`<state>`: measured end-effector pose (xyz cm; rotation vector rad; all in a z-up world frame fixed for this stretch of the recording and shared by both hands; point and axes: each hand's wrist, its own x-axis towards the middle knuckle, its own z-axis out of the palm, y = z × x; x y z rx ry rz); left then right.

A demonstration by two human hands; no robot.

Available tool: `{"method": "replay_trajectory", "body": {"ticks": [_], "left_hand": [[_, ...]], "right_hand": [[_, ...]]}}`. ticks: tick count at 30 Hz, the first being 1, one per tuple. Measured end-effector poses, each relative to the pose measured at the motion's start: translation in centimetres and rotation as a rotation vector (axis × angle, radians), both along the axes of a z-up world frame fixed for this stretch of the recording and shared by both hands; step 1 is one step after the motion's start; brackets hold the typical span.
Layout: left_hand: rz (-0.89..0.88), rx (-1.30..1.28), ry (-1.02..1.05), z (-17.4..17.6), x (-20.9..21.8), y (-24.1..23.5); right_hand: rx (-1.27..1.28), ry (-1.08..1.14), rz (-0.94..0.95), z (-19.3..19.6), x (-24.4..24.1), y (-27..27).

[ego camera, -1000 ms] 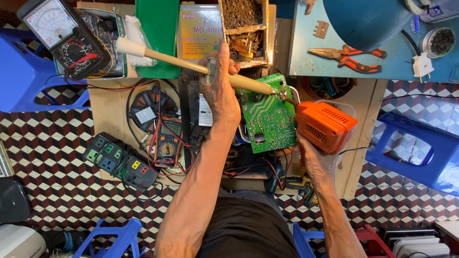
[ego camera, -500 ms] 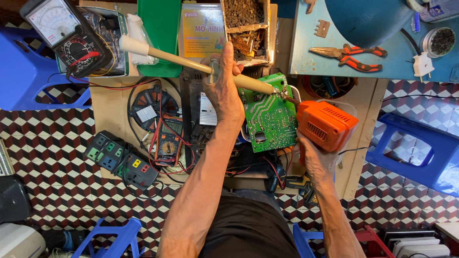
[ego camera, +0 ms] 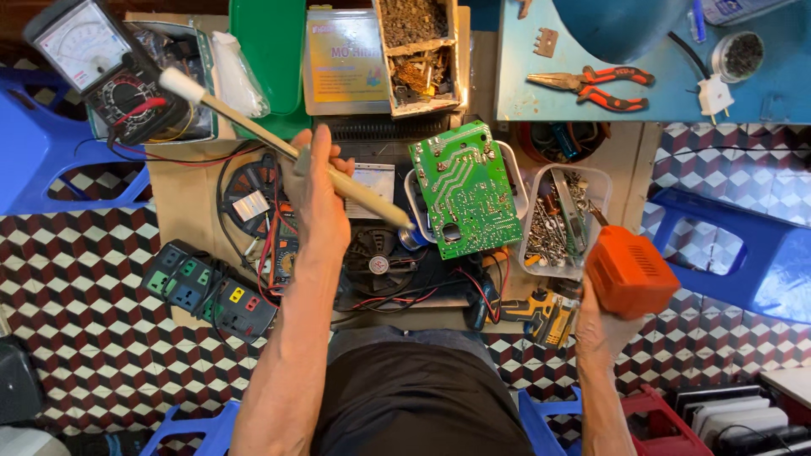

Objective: The person uses a hot air rework station to heat and reflow solder joints on a green printed circuit board. They hold the board with one hand and direct hot air with the other, occasionally rotating the board to access different areas.

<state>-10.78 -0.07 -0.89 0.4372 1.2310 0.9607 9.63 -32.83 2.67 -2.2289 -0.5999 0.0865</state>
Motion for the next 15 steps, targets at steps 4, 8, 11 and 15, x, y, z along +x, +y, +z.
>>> {"method": "replay_trajectory", "body": {"ticks": [4,8,11,15], "left_hand": [[-0.191,-0.04,0.217,-4.2,-1.2,-1.0],[-0.289,0.0,0.462,-7.6,-1.3,-2.2],[-0.396,0.053,0.649,-8.9,-1.4,-2.9],[-0.41,0.127,0.576,-9.5,-1.6,-3.2]], "right_hand": [[-0.194,0.041,-0.111,-3.0,0.0,-2.0],[-0.373,-0.08,-0.171,-7.4,1.0,-2.0],[-0.467,-0.027,-0.211,-9.2,1.4,-1.2],[-0.516,-0.112,-0.147,-6.7,0.4,0.6]]}}
